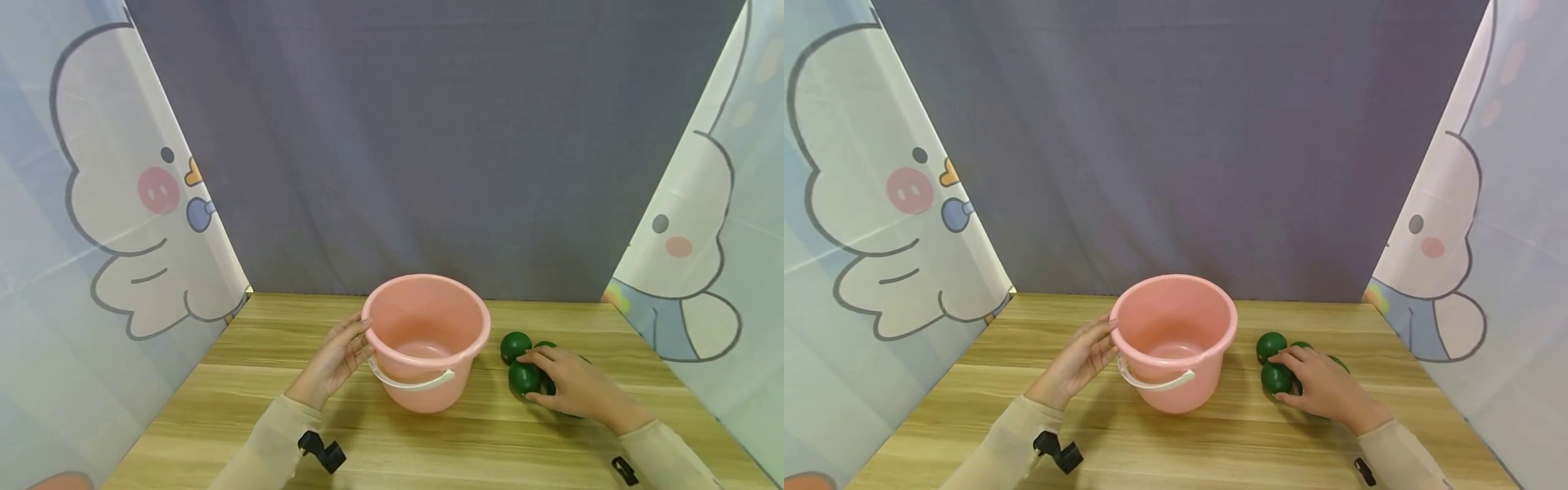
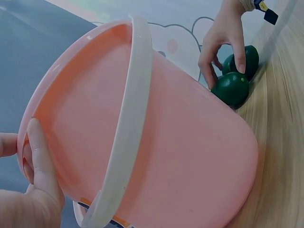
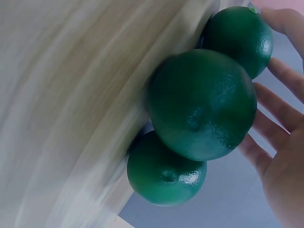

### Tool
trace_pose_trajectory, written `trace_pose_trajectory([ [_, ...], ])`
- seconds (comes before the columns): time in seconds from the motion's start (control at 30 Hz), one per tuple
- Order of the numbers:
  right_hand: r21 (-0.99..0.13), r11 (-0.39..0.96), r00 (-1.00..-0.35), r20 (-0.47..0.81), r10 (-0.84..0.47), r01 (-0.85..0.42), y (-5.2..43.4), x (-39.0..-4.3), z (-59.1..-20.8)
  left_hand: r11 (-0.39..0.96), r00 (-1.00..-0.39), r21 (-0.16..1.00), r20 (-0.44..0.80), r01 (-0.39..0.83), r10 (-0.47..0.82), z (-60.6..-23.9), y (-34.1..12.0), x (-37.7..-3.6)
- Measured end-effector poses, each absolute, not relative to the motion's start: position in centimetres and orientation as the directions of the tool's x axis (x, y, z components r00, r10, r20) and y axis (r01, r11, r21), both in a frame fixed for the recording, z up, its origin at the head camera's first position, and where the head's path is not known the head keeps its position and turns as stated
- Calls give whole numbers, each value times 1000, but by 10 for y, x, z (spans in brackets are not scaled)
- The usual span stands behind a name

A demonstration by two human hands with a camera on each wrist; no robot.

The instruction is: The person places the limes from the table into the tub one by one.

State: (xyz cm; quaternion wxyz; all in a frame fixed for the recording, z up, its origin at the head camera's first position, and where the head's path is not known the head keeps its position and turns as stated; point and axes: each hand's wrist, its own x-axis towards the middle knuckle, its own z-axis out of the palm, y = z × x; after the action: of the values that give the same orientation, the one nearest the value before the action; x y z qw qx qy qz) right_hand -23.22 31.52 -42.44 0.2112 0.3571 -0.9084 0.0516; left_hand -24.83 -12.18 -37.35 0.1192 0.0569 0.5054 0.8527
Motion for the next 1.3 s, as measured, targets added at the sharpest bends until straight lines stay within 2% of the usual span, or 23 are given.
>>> trace_pose_trajectory([
  [0.3, 51, 726, -646, 417, -639, -685, 313, -233, -425, -469, -966, 871, -23, -145, 256, -374, -122, -247],
  [0.9, -60, 750, -720, 342, -604, -658, 306, -235, -432, -467, -969, 873, -25, -141, 245, -374, -121, -248],
  [1.3, -77, 719, -685, 386, -618, -691, 300, -236, -436, -474, -967, 869, -22, -145, 255, -374, -122, -248],
])
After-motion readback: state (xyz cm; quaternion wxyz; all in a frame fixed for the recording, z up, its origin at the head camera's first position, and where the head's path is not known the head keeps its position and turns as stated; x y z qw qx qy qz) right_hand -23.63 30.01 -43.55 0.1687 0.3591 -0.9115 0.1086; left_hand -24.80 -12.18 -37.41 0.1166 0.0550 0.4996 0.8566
